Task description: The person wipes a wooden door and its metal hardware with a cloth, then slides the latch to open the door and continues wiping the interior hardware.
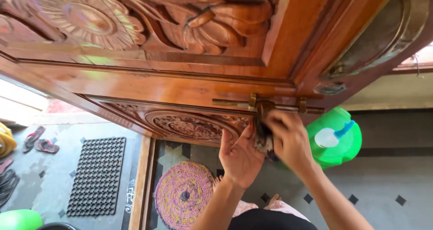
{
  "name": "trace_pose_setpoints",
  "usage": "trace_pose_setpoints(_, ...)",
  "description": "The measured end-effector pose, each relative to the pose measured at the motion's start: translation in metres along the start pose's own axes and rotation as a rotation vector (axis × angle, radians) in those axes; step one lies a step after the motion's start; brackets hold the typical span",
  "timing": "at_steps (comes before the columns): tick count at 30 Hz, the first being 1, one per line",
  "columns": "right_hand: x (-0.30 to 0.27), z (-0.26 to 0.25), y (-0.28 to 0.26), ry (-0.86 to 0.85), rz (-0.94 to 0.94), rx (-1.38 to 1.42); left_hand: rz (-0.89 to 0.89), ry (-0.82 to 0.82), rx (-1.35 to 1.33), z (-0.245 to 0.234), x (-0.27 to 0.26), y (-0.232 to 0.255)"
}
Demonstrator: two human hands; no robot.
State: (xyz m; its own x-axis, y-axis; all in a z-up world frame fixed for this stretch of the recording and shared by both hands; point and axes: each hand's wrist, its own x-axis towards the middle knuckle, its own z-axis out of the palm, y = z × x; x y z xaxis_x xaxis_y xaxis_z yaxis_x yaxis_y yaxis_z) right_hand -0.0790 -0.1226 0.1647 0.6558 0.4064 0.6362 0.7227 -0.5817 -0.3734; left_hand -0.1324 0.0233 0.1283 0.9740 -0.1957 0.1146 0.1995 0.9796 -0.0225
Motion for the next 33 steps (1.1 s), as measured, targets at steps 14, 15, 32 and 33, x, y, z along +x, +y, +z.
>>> trace_pose_setpoints(14, -0.032, -0.002, -0.007, -0.084, 0.017, 0.050, 0.031, -0.084, -0.016, -0.015, -0.007, -0.005)
trace_pose_setpoints(15, -0.040, -0.002, -0.010, -0.092, 0.032, 0.108, 0.037, 0.044, 0.048, -0.006, -0.007, -0.005)
trace_pose_setpoints(32, 0.001, 0.020, 0.034, 0.093, 0.183, -0.249, -0.016, 0.137, 0.613, -0.088, 0.022, 0.025)
trace_pose_setpoints(33, 0.005, 0.016, 0.032, 0.142, 0.242, -0.301, -0.038, 0.235, 0.715, -0.088, 0.027, 0.025)
